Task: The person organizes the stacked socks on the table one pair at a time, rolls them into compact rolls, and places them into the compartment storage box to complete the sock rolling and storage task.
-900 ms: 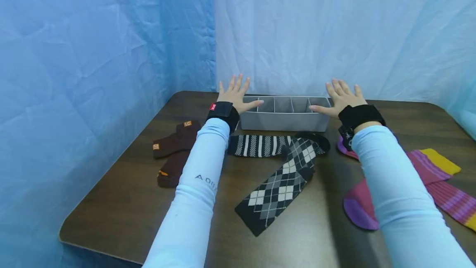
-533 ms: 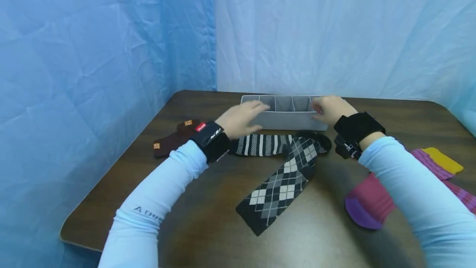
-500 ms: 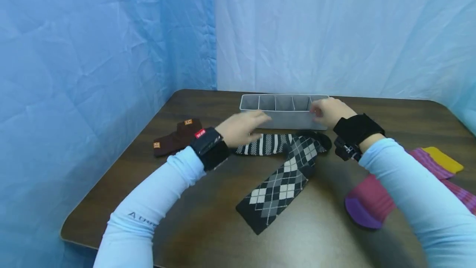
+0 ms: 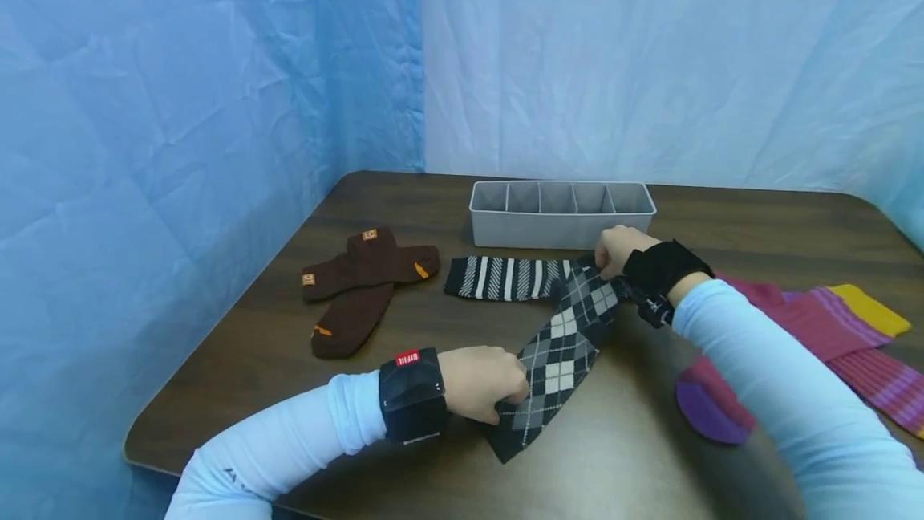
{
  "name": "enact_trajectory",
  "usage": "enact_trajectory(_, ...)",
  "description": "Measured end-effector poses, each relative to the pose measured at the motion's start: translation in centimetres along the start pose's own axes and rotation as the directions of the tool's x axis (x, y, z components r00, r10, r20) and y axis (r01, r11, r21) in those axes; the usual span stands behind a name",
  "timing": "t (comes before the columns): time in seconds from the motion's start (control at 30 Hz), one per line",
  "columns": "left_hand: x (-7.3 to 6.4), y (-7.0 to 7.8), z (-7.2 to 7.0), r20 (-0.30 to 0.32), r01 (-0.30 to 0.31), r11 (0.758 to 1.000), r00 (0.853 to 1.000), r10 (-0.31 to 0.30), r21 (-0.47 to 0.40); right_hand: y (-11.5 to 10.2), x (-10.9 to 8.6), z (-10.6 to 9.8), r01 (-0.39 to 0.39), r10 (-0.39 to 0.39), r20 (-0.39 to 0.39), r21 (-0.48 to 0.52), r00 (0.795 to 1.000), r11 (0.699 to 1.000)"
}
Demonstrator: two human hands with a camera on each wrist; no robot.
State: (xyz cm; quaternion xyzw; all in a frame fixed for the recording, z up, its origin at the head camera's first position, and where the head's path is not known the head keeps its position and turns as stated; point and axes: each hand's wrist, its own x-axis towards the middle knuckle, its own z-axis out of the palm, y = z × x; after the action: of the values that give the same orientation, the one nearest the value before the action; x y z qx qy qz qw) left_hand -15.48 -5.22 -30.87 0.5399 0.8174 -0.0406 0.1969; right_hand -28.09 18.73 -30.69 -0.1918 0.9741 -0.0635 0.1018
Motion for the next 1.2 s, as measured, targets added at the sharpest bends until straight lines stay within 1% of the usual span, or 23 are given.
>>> enact_trajectory(0.13,0.2,1.3,0.2,-0.039,-0.043,0.998,0.998,0.045,0.047,-0.7,0.5,0.0,0.001,-0.001,0.001,-0.017,1.000,1.000)
enact_trajectory(0.27,0.8,2.5,0.4,-0.087,-0.093,0.992,0.991,0.101,0.088,-1.5,0.7,-0.1,0.020,-0.021,-0.012,-0.040,1.000,0.999)
enact_trajectory(0.37,1.7,3.5,0.5,-0.093,-0.122,0.989,0.987,0.130,0.083,-2.0,0.8,-0.2,0.023,-0.024,-0.020,-0.050,1.000,0.998)
enact_trajectory(0.43,2.4,4.2,0.5,-0.091,-0.140,0.988,0.985,0.146,0.062,-2.2,0.9,-0.1,0.010,-0.011,-0.016,-0.053,1.000,0.999)
enact_trajectory(0.57,3.8,5.6,0.4,-0.098,-0.180,0.983,0.978,0.182,0.032,-2.2,1.1,0.0,-0.022,0.022,0.002,-0.061,1.000,0.998)
enact_trajectory(0.67,4.9,6.4,0.0,-0.110,-0.205,0.978,0.972,0.207,0.032,-2.1,1.2,-0.1,-0.023,0.024,0.005,-0.076,1.000,0.997)
enact_trajectory(0.8,6.2,7.4,-0.3,-0.130,-0.206,0.972,0.967,0.221,0.114,-2.0,1.3,-0.1,0.000,-0.001,-0.011,-0.111,1.000,0.994)
enact_trajectory(0.9,6.6,8.1,-0.2,-0.148,-0.183,0.961,0.965,0.216,0.207,-2.2,1.0,0.0,0.043,-0.050,-0.040,-0.156,0.998,0.987)
enact_trajectory(1.0,6.5,8.6,-0.1,-0.164,-0.172,0.959,0.964,0.211,0.224,-2.5,0.3,-0.5,0.100,-0.117,-0.083,-0.193,0.990,0.976)
enact_trajectory(1.1,6.0,9.1,-0.5,-0.183,-0.162,0.955,0.960,0.211,0.248,-2.5,-0.6,-1.8,0.130,-0.159,-0.131,-0.205,0.979,0.970)
enact_trajectory(1.2,5.7,9.7,-1.2,-0.198,-0.156,0.948,0.956,0.215,0.278,-2.3,-1.6,-3.3,0.096,-0.128,-0.150,-0.205,0.980,0.974)
